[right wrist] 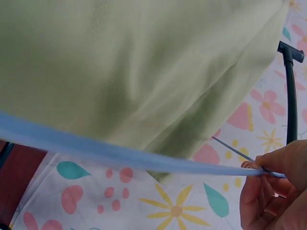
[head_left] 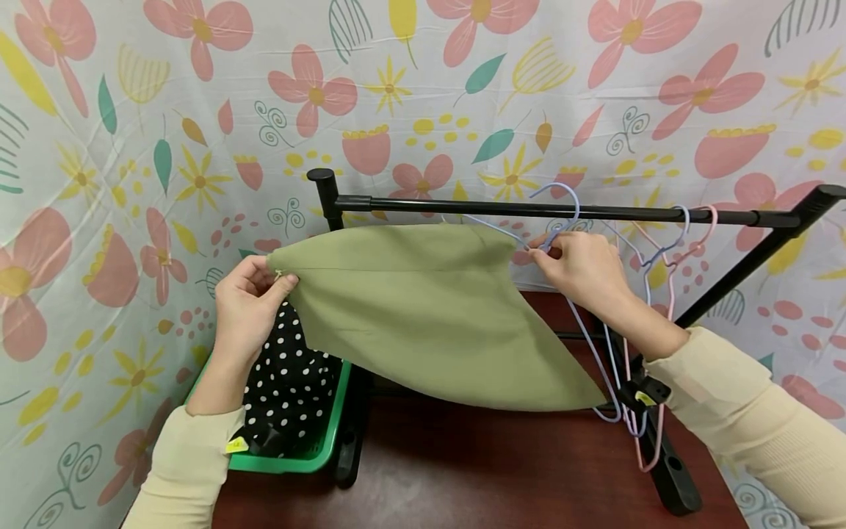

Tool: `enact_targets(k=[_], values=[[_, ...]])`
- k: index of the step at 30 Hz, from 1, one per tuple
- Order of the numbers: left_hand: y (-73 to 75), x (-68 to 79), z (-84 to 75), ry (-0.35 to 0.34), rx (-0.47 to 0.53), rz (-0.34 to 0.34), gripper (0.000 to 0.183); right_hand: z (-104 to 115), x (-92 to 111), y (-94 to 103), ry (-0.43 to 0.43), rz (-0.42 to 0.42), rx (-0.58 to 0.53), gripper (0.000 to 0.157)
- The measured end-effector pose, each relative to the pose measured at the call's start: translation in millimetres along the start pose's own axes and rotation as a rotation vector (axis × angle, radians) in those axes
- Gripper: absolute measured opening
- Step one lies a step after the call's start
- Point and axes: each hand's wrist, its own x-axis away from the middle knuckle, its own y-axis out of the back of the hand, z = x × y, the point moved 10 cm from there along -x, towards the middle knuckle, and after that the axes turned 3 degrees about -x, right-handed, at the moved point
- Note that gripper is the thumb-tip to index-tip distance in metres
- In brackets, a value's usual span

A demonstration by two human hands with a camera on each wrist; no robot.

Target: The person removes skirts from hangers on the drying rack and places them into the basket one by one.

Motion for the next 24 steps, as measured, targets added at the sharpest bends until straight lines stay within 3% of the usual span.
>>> enact_targets(k=[15, 24], values=[[11.6, -12.3, -11.5, 0.039, 0.120, -0.060, 0.013, 1.0, -0.1, -4.4, -0.002, 0.038, 0.005, 0.049], [29.7, -16.3, -19.8, 0.053, 0.162, -0.113, 0.013, 1.9, -2.0, -2.6, -0.002, 0.026, 0.009, 0.049]])
